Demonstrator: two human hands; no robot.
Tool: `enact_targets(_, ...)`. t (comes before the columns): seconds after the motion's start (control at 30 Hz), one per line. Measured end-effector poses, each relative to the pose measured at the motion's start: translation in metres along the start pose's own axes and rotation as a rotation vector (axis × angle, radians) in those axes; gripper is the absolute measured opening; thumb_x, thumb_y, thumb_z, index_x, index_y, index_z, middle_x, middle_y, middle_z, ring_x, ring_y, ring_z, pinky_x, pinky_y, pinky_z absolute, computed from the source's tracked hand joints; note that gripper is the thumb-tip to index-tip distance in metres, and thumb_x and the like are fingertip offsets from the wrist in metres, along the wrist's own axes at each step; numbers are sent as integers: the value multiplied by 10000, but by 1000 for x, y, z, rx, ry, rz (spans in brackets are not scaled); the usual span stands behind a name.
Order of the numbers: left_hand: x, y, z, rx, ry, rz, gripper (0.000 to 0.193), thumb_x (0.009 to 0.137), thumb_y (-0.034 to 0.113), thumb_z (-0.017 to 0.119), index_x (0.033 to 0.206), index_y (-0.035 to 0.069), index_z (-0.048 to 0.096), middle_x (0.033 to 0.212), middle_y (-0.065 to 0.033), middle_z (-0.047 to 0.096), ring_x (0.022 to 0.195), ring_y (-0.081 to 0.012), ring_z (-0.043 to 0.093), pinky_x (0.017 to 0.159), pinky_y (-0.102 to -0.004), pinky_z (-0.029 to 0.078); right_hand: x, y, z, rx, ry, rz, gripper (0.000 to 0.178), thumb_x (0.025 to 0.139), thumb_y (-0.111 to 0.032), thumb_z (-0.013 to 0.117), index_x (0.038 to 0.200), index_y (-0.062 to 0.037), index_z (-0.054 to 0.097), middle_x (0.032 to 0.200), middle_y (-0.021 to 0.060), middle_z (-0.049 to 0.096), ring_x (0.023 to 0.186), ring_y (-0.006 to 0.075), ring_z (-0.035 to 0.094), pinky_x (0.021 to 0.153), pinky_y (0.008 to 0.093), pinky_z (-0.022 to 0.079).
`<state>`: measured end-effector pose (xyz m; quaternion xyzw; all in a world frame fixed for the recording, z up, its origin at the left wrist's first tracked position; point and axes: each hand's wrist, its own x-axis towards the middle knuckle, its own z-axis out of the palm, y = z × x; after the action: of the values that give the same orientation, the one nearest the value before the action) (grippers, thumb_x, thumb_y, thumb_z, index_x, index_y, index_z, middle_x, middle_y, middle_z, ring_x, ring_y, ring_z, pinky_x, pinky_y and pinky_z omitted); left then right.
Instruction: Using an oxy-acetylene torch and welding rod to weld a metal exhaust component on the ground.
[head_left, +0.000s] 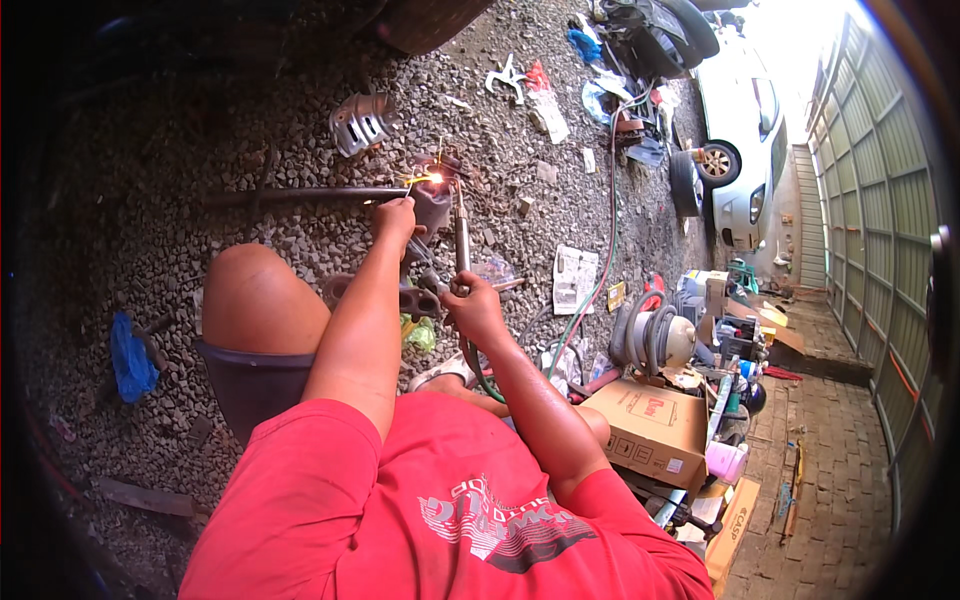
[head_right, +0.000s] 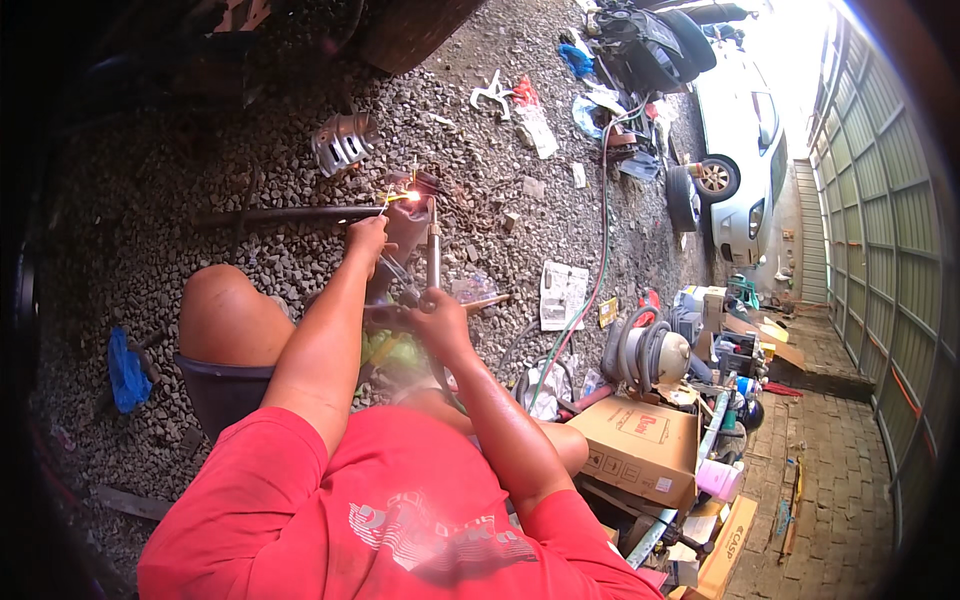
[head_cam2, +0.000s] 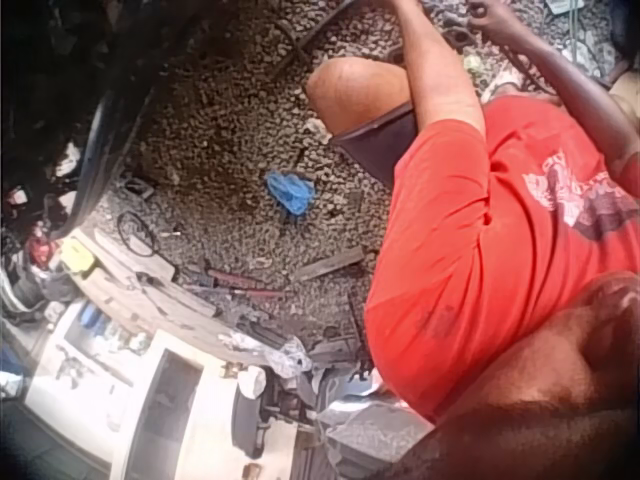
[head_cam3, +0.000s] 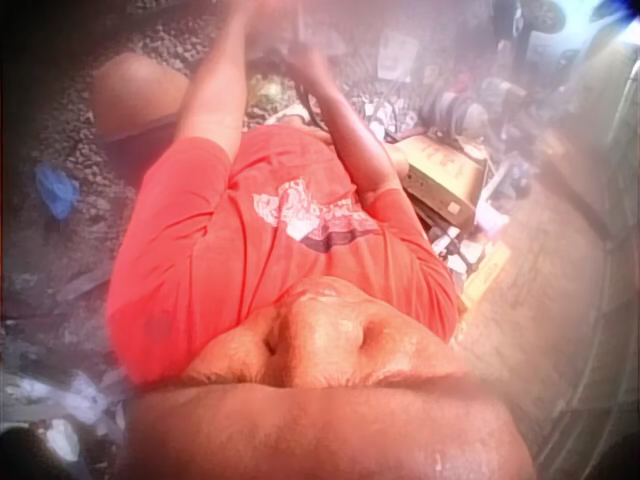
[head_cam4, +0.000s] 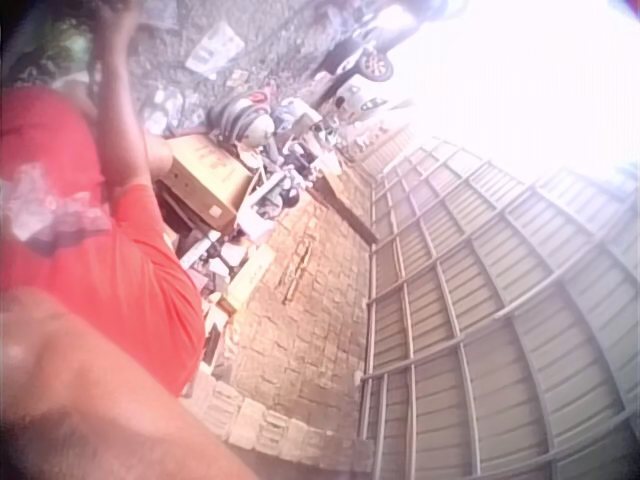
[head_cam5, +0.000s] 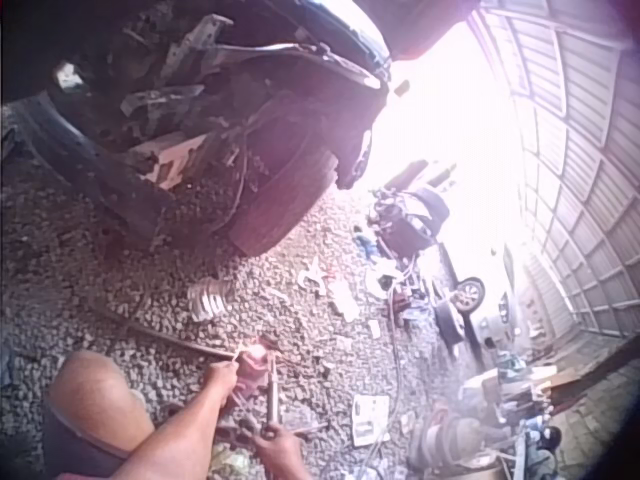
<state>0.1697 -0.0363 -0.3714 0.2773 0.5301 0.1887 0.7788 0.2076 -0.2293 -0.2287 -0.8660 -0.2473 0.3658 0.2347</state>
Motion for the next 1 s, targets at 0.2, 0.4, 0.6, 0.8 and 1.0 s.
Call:
enact_targets(0.2,-5,2,1,30,-14,-9,423,1081,277,635,1350,-28,752,1191,-137,805,737,-256,804,605,-363,659,-4,-5,-2,9,5,12,231,966,-105,825,1097,8,671,777,56,694,577,138,692,491,307,548)
enact_targets(0.4,4,-2,-3,2,7,19,405,1091,273,632,1335,-24,761,1190,-138,805,755,-255,803,606,-365,667,-6,-10,1,-27,11,-17,246,959,-107,830,1117,14,686,798,52,692,590,142,698,499,309,559)
enact_targets(0.6,4,-2,-5,12,0,-1,381,1096,263,624,1297,-21,778,1167,-132,801,770,-261,798,605,-371,670,-7,-11,2,-58,21,-15,230,948,-103,830,1084,14,687,793,54,687,601,144,705,509,310,568)
enact_targets(0.8,-7,5,-4,45,-8,-8,379,1095,263,626,1296,-18,780,1171,-134,797,779,-263,799,611,-370,670,-7,-7,0,-48,20,-2,209,941,-91,818,1056,14,679,793,53,687,603,147,706,514,315,572)
enact_targets(1.0,-2,1,-4,39,2,5,391,1094,270,626,1300,-27,775,1171,-148,799,789,-260,799,611,-375,668,-8,-8,0,-38,10,-7,217,945,-99,817,1066,17,680,799,53,689,601,147,708,514,310,570)
